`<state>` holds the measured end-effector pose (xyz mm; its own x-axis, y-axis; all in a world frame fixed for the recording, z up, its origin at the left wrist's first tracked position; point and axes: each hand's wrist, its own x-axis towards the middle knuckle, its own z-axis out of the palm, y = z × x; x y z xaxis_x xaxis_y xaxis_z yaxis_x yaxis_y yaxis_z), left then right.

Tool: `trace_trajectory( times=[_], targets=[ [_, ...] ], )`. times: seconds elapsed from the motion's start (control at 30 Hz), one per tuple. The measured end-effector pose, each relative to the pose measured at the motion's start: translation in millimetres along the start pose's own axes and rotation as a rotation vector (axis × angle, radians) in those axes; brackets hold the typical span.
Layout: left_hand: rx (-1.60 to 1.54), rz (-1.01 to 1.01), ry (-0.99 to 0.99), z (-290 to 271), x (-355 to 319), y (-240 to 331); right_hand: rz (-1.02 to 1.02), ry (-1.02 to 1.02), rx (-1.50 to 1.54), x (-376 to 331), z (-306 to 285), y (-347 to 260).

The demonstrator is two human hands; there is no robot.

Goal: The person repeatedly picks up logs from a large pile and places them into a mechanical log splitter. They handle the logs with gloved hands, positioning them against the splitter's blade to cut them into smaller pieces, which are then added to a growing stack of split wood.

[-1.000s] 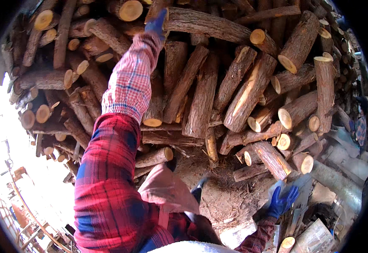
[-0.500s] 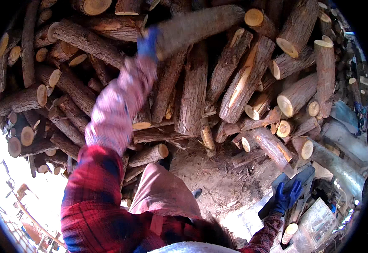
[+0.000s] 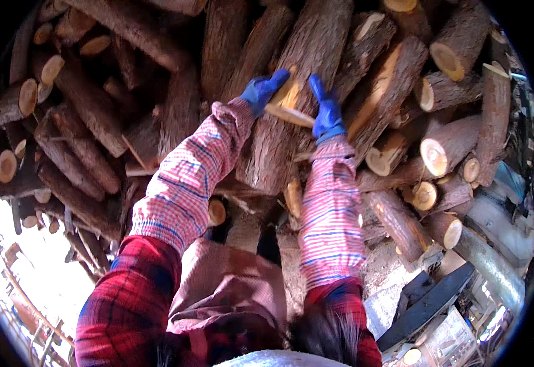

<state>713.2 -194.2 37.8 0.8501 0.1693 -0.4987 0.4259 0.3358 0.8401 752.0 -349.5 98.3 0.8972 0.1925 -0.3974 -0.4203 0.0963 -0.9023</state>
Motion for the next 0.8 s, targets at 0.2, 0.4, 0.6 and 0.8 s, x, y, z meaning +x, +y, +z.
trace_trajectory(
  times=[0.2, 0.4, 0.6, 0.8],
  targets=[
    [0.351, 0.031, -0.125, 3.7, -136.2, 36.0, 0.157, -0.042, 0.335, -107.2, -36.6, 22.7],
    [-0.386, -0.608, -0.288, 6.5, -241.0, 59.1, 0.339, -0.151, 0.293, -356.9, -26.0, -9.9],
    [-0.468, -0.172, -0.224, -17.3, -276.5, -80.9, 0.378, -0.130, 0.483, -482.9, -14.0, -66.7],
    [-0.178, -0.353, -0.723, 111.8, -352.8, 126.0, -0.126, -0.294, 0.263, -515.4, -51.5, -106.2]
  ],
)
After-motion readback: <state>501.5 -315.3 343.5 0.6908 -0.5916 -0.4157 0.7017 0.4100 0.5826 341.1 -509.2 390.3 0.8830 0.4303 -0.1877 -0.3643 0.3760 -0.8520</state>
